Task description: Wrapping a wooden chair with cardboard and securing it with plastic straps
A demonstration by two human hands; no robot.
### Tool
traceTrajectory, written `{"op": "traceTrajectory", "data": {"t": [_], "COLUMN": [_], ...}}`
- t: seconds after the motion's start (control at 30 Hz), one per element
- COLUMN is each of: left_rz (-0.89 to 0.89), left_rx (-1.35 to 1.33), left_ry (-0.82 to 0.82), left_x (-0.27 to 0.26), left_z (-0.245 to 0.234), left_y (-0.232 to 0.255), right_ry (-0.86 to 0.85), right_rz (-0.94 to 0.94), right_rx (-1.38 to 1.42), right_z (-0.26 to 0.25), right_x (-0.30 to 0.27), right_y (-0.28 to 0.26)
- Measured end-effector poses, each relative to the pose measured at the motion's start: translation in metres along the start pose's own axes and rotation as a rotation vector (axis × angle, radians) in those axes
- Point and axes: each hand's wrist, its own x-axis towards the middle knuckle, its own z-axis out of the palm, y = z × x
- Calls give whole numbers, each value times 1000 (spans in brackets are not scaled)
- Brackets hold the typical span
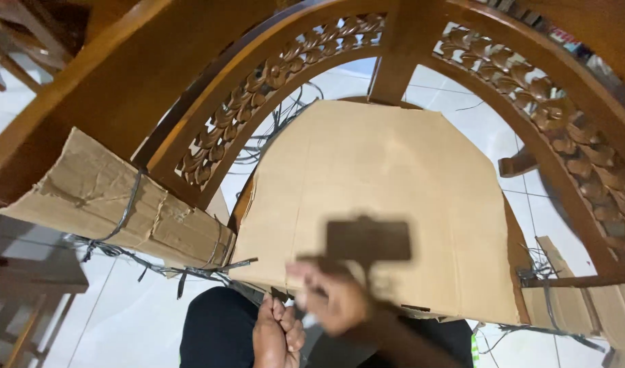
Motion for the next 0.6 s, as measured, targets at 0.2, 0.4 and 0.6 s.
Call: {"op": "traceTrajectory", "data": {"t": [0.2,0.4,0.6], "left_rz": [-30,26,175], "left_rx": [-12,56,153], "left_ry": [42,-13,-42], "left_x": [1,-21,-12], "left_z": [12,44,29], "left_y": [0,7,-6], "right_ry": [44,-58,-209], "right_rz": [606,812,952], "right_rx": [875,1133,397], "right_z": [73,96,22], "right_x": [-123,-200,-229], "right_y": [-24,30,35]}}
